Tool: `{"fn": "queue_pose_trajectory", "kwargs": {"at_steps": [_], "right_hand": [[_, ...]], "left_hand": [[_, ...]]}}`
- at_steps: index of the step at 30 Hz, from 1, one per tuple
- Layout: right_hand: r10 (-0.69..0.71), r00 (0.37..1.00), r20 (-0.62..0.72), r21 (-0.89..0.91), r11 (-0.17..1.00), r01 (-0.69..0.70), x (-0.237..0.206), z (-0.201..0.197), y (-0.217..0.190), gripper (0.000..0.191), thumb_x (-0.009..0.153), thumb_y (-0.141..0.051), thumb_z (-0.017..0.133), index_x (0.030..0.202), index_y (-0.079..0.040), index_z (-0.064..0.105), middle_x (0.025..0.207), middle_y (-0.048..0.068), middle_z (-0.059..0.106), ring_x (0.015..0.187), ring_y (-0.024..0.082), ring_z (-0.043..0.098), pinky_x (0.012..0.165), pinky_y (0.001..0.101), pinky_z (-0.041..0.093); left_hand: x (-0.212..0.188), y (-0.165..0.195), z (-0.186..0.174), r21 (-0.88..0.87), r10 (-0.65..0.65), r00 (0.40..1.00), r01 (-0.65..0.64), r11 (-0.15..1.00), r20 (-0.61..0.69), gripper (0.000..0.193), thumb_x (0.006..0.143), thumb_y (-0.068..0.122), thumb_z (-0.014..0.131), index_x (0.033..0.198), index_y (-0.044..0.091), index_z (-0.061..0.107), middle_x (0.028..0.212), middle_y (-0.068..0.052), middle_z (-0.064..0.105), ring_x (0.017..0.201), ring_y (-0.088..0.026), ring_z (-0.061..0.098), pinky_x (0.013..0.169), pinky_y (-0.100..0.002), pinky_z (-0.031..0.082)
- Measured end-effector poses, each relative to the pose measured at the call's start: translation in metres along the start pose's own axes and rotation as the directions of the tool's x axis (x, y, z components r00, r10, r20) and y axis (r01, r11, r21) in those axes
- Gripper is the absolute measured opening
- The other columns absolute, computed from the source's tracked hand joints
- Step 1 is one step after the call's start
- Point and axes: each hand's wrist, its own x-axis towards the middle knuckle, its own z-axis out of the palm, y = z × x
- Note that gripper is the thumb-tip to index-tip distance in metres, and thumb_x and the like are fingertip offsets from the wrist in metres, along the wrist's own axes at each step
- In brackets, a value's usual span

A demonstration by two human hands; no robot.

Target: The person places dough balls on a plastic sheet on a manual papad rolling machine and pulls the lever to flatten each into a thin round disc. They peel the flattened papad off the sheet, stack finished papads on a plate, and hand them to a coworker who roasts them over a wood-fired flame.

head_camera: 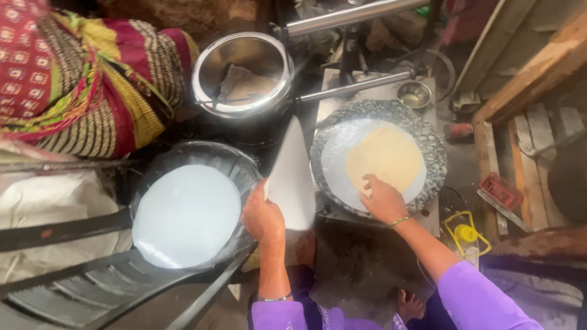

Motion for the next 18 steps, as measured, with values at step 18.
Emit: {"fn": "queue_pose_trajectory", "kwargs": {"at_steps": [18], "right_hand": [[-0.078,0.99,0.12,-0.141,0.985,0.095,-0.002,0.029,0.001,0.042,0.084,-0.024,0.075,0.122,-0.011,0.061,0.114,0.01,0.073,0.109,0.032,0.067,0.089,0.0455,0.053]], "left_hand": [[0.006,0.0,-0.019,-0.059,-0.077,0.997,0.076,0.995,-0.016,0.036,0.087,-0.005,0.058,0.113,0.012,0.076,0.108,-0.013,0.077,0.097,-0.035,0.072,0.084,-0.044,0.056]]}}
